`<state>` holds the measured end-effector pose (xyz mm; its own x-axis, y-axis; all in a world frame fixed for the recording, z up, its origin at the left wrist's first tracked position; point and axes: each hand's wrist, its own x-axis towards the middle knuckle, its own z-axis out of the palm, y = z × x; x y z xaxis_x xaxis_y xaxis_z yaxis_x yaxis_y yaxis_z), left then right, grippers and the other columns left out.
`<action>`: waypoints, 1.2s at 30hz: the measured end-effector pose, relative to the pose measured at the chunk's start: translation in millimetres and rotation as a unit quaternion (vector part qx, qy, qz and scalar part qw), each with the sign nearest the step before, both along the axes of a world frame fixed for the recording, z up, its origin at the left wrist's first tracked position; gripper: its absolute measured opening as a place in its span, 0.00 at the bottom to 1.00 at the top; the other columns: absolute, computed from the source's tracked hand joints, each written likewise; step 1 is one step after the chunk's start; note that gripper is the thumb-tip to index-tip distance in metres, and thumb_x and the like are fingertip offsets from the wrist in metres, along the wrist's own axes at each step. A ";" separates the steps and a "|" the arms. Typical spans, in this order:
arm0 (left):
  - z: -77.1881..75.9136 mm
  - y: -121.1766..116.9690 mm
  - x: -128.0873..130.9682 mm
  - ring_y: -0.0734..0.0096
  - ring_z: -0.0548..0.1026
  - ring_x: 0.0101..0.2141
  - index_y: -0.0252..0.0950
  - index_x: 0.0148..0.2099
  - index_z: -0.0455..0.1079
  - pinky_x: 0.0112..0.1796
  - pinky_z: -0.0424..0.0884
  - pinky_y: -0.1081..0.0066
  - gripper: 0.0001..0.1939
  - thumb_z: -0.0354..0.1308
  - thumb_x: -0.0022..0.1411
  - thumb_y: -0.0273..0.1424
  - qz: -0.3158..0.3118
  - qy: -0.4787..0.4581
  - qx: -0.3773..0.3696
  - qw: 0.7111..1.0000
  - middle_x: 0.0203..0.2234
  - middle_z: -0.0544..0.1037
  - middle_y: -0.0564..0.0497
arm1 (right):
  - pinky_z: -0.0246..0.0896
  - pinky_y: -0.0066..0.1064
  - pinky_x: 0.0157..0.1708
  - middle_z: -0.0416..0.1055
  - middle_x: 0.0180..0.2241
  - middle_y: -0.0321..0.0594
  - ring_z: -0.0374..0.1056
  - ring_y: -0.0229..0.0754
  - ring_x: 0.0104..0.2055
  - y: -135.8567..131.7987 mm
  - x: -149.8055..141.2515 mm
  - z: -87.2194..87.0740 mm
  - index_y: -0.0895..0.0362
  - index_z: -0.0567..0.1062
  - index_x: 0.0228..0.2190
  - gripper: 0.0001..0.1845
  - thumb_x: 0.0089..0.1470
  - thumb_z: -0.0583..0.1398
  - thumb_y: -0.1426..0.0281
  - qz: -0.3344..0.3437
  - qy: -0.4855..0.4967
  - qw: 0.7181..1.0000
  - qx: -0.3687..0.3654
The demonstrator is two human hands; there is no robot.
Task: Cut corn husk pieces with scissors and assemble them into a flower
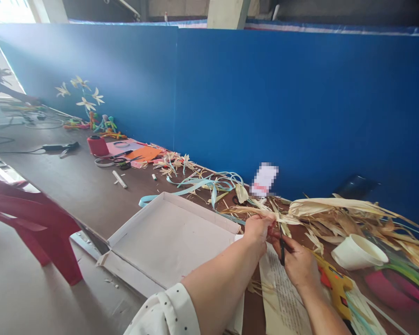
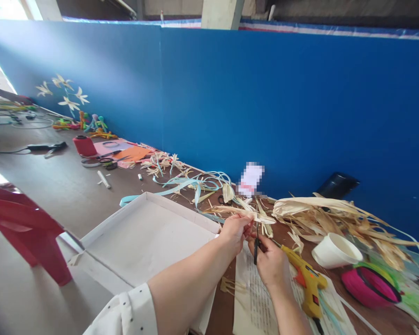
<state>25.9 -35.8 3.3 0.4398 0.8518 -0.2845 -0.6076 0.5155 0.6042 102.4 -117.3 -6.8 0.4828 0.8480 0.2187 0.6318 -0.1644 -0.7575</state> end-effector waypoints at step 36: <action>6.7 25.9 -24.9 0.80 0.66 0.22 0.31 0.26 0.68 0.24 0.58 0.77 0.19 0.70 0.35 0.37 0.007 0.008 0.135 0.991 0.20 0.70 0.52 | 0.64 0.30 0.38 0.76 0.34 0.39 0.70 0.46 0.38 -10.8 -10.1 14.3 0.55 0.76 0.39 0.23 0.44 0.63 0.54 0.122 0.192 0.974 -0.019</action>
<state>0.9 -9.9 10.0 0.4255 0.9034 -0.0528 -0.6021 0.3262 0.7287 92.4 -128.1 7.5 0.3061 0.9516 0.0286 0.3266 -0.0768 -0.9420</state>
